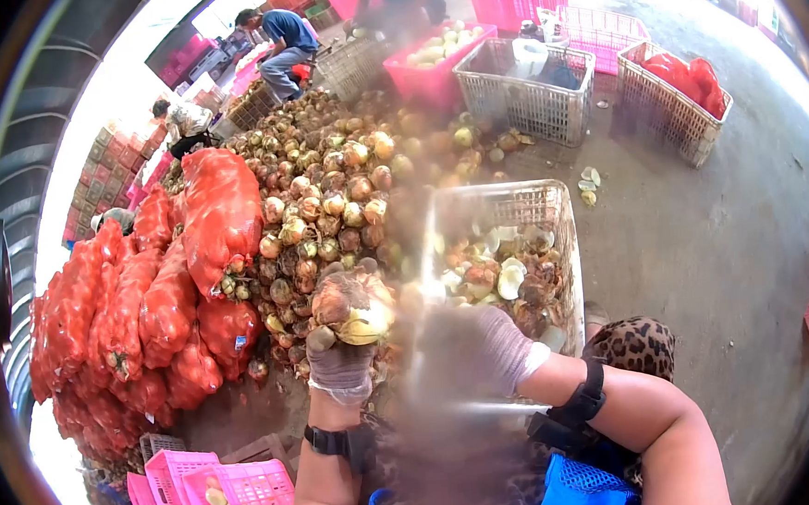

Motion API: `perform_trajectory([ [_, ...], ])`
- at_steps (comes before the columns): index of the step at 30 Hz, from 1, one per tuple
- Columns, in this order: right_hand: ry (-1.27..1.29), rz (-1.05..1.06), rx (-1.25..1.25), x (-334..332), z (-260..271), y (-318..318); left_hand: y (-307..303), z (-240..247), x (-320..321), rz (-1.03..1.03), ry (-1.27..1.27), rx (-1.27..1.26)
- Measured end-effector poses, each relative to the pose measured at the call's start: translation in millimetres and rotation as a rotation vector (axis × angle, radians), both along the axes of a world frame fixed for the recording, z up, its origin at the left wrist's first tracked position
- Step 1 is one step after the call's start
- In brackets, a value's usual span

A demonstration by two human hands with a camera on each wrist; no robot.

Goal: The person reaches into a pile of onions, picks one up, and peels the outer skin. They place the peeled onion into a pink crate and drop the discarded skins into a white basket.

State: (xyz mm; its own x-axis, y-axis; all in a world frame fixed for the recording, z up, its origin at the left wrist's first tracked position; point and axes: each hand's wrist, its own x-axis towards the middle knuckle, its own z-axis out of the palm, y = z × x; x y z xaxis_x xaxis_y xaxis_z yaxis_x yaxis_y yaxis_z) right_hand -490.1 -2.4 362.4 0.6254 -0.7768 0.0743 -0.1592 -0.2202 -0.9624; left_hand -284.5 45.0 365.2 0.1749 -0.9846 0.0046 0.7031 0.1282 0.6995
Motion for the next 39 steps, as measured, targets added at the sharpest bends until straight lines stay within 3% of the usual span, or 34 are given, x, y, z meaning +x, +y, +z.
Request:
perform_trajectory([
  [3, 0.055, 0.094, -0.116, 5.2, 1.1, 2.2, 1.4, 26.0, -0.7, -0.093, 0.048, -0.075],
  [4, 0.048, 0.130, -0.125, 6.8, 4.3, 2.3, -0.1, 12.4, 8.8, -0.101, 0.103, -0.056],
  [7, 0.145, 0.183, -0.258, 12.0, 14.5, 2.7, -2.5, 38.1, -6.3, -0.035, 0.016, -0.085],
  [9, 0.013, 0.145, -0.175, 19.2, 3.8, 2.3, -1.2, 18.8, 9.5, -0.018, 0.153, 0.006],
  [11, 0.078, 0.120, -0.223, 23.2, 2.1, 1.8, -0.1, 13.7, 15.1, -0.026, 0.161, 0.014],
  [13, 0.343, 0.115, -0.402, 25.4, 9.8, -3.1, -0.1, 21.7, 13.1, -0.055, 0.041, -0.063],
  [16, 0.362, 0.104, -0.464, 27.0, 20.0, -0.8, 5.6, 39.1, 4.4, 0.007, -0.263, -0.131],
  [18, 0.444, 0.070, -0.500, 27.5, 20.2, -2.4, 0.0, 10.2, 27.3, -0.157, -0.093, -0.110],
  [20, 0.485, 0.064, -0.556, 27.1, 16.1, -3.7, 10.0, 1.2, 16.5, -0.048, 0.061, 0.011],
  [23, 0.500, 0.068, -0.629, 26.8, 9.9, -6.0, 9.5, 4.2, 3.0, -0.105, 0.193, -0.013],
  [24, 0.521, 0.054, -0.629, 26.0, 14.9, -5.1, 9.1, 6.9, 2.3, -0.132, 0.144, -0.009],
  [26, 0.542, 0.041, -0.647, 23.1, 16.1, -8.8, 3.0, -26.3, 3.4, 0.248, -0.594, 0.128],
  [30, 0.530, 0.019, -0.655, 25.0, 7.6, -9.1, 7.0, -16.9, 10.7, 0.268, -0.791, 0.226],
  [32, 0.530, 0.012, -0.659, 26.8, 5.5, -7.2, 9.7, -25.6, 16.8, 0.125, -0.547, 0.148],
  [34, 0.521, 0.016, -0.691, 28.1, 5.8, -7.0, 14.4, -13.4, 8.4, -0.086, 0.038, 0.071],
  [37, 0.652, 0.228, -0.546, 22.2, 25.2, -7.3, 6.8, -15.6, 1.9, -0.180, 0.270, 0.006],
  [39, 0.219, 0.215, -0.469, 37.2, -29.0, -4.4, 10.5, -7.1, 1.0, -0.051, -0.117, 0.084],
])
